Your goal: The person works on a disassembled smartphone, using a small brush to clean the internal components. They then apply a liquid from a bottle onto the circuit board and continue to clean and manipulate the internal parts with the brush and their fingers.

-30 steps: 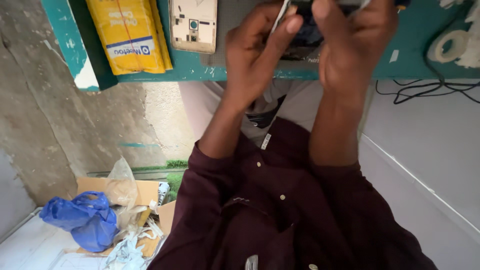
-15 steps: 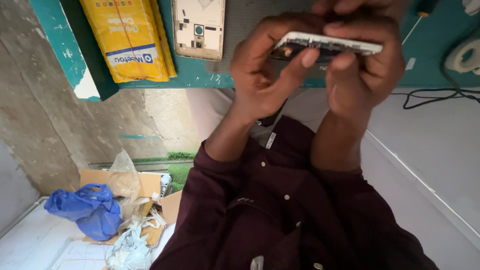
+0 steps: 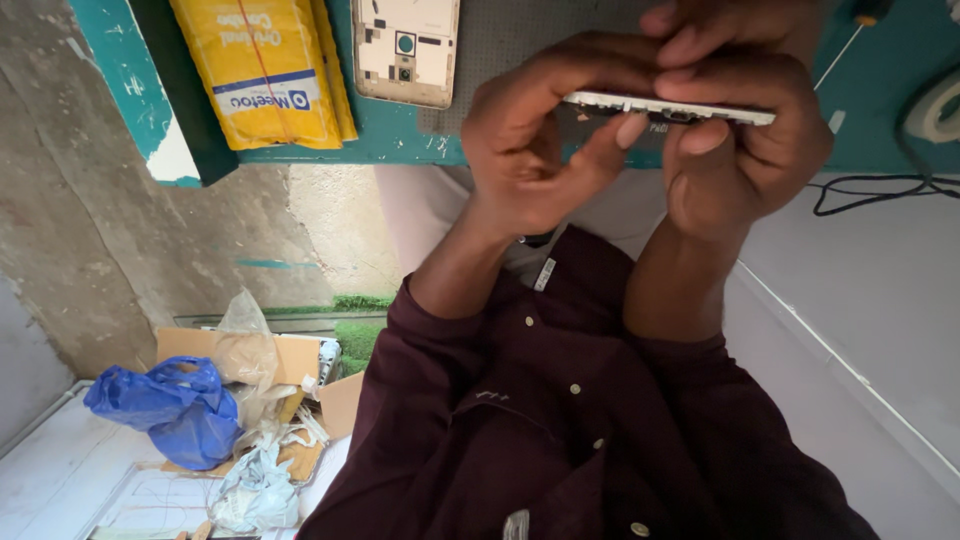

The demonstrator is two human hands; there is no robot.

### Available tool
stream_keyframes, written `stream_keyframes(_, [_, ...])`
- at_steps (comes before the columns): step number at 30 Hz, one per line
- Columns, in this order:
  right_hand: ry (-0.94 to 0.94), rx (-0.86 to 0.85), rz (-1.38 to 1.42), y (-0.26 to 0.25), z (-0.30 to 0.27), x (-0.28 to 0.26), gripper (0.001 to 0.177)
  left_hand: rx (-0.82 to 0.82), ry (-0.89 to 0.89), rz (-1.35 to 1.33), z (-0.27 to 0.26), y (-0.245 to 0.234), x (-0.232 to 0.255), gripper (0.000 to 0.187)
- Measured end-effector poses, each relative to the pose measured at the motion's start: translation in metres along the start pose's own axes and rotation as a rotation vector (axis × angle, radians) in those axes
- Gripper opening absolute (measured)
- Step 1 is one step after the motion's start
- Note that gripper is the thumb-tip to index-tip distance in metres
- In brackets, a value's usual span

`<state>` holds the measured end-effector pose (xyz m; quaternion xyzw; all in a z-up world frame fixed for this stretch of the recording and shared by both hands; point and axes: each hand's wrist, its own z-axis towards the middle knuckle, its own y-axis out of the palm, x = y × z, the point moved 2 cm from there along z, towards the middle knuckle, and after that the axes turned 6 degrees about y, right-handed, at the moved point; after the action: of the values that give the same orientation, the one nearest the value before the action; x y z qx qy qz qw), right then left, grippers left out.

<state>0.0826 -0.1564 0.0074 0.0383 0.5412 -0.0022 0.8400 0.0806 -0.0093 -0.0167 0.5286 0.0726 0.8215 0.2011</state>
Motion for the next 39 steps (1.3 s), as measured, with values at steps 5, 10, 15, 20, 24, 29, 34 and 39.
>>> stream_keyframes(5, [-0.043,-0.017,0.014,0.001,0.002,0.001,0.037,0.051,0.022,0.000,-0.007,0.005,-0.004,0.022])
stream_keyframes(10, [-0.025,-0.033,-0.046,0.000,0.002,0.000,0.036,0.089,0.050,-0.007,-0.007,0.007,-0.008,0.022])
stream_keyframes(15, [0.004,-0.043,0.005,-0.002,0.001,0.007,0.034,0.117,-0.041,-0.012,-0.014,0.006,-0.010,0.023])
stream_keyframes(20, [0.067,-0.072,0.026,-0.004,0.000,0.011,0.036,0.138,-0.044,0.012,-0.016,0.005,-0.013,0.023])
stream_keyframes(24, [0.140,-0.091,0.074,-0.008,-0.003,0.013,0.037,0.147,-0.088,0.042,-0.016,0.004,-0.013,0.025])
stream_keyframes(29, [0.261,-0.073,0.152,-0.012,-0.012,0.016,0.033,0.131,-0.070,0.049,-0.016,0.004,-0.015,0.026])
stream_keyframes(34, [0.370,0.002,0.155,-0.017,-0.017,0.020,0.029,0.090,-0.063,0.064,-0.016,-0.001,-0.015,0.025])
stream_keyframes(39, [0.373,0.003,0.176,-0.018,-0.018,0.024,0.026,0.065,-0.045,0.072,-0.015,-0.004,-0.017,0.024])
